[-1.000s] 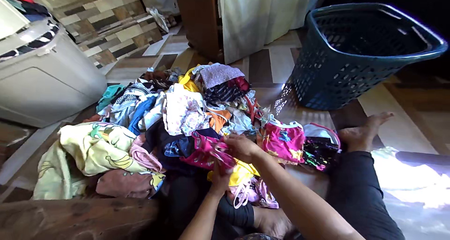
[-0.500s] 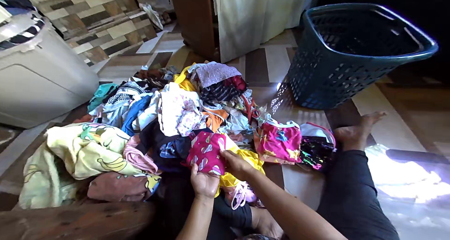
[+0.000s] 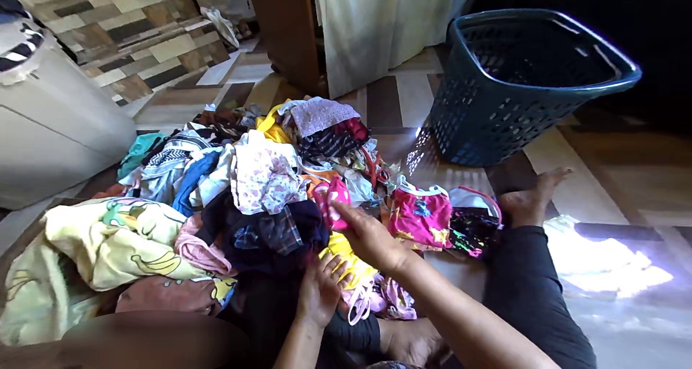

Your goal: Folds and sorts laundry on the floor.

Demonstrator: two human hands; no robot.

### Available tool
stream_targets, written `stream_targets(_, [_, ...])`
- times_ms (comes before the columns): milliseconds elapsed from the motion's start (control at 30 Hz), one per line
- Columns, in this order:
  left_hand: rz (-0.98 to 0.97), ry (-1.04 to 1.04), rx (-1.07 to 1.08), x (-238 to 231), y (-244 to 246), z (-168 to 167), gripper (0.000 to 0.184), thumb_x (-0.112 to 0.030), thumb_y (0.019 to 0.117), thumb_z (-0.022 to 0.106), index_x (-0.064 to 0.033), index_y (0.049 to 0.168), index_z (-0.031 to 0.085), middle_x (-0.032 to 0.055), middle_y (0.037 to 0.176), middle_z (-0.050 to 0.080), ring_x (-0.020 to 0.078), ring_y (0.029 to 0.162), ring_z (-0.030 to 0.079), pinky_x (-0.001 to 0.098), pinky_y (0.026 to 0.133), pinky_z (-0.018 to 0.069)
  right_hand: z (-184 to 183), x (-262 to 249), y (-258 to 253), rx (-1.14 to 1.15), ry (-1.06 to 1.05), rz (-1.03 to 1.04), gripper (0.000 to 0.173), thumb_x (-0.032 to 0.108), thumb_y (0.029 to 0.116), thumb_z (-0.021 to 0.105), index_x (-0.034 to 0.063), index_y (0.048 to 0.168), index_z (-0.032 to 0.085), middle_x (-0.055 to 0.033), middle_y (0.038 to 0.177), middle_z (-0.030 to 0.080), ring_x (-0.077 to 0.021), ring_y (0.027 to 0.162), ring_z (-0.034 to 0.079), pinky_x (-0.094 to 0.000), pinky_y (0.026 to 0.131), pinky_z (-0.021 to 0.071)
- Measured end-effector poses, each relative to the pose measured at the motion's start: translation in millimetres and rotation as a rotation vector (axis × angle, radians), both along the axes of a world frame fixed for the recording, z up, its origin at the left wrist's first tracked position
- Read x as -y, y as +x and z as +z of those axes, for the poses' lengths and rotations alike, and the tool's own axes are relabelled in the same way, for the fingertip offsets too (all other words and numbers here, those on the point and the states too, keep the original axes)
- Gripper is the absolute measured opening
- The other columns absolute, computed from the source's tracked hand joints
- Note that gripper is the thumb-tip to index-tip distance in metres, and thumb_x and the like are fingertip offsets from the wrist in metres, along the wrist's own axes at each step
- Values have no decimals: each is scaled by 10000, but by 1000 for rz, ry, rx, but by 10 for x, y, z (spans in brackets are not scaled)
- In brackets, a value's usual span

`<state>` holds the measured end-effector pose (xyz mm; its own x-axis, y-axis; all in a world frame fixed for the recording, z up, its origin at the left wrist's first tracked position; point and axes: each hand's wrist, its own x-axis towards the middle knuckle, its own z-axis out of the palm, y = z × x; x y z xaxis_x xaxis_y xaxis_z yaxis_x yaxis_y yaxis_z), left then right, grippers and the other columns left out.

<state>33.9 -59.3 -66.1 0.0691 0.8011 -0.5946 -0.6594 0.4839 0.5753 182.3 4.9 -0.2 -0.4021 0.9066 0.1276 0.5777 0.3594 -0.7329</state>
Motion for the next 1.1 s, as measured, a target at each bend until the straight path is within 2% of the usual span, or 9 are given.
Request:
stream_targets(133, [61,276,249,-84,-35,36,707,-728,979,302,-140,1123,667,78,968,748,204,866,738,400,705,623,-169,457,-58,202,216,220,467,40,922,662,153,1374,648,-197,1389,623,-470,1311,549,-711,988,447])
stream_targets(233, [117,331,99,-175,-15,56,560,-467,1094,161,-116,1107,597,41,920,737,129,852,732,331,743,629,-279,659,85,195,64,448,381,134,953,674,131,1335,674,-200,1473,554,-505,1415,416,-740,1052,359])
stream_targets(367, [60,377,118,-178,23,-96,403,-212,1050,289,-109,973,671,51,848,759,118,799,748,310,717,636,-489,664,454,-192,160,85,369,264,952,681,-3,1207,693,-185,1256,687,-332,1223,638,-550,1022,511])
stream_targets(500, [-7,475,249,-212,204,-168,287,-356,995,540,-108,1032,681,64,925,760,136,868,746,337,764,633,-454,652,748,-433,-414,-281,727,322,972,628,-45,1533,345,-212,1404,570,-229,1241,610,-394,1039,516])
stream_targets(600, [-158,420,230,-277,397,-86,276,-375,935,622,-118,1028,661,32,891,756,105,837,740,305,740,630,-392,732,817,-615,-686,-362,507,210,976,633,-19,1394,458,-110,1076,674,-137,869,693,-333,772,601])
stream_targets(700, [-455,317,-106,-449,582,154,229,-207,1017,407,-101,1146,563,-6,891,723,64,824,707,271,751,606,-340,705,948,-642,-567,-502,336,105,1002,596,-48,1297,541,-109,1014,692,-138,832,697,-337,750,607])
stream_targets(800, [-656,359,-344,-778,847,344,401,-105,1019,510,-2,1395,420,85,1080,651,123,937,663,329,839,575,-255,563,1139,-677,-432,-619,303,98,1027,551,-48,1293,538,-112,1012,681,-131,830,687,-324,745,596])
stream_targets(967, [-558,520,-531,-1224,1297,165,252,-12,998,589,21,1247,563,123,1052,638,172,917,630,358,825,542,-384,186,1494,-707,-380,-744,301,99,1052,545,-32,1323,525,-137,1001,671,-149,808,678,-322,737,584])
stream_targets(1100, [-650,512,-948,-1344,1467,-304,601,-103,1006,608,55,1520,337,310,1337,567,374,1210,598,492,1043,481,-894,-74,1732,-338,-541,-807,484,167,1036,592,-48,1446,448,-280,1301,605,-356,1145,648,-503,997,521])
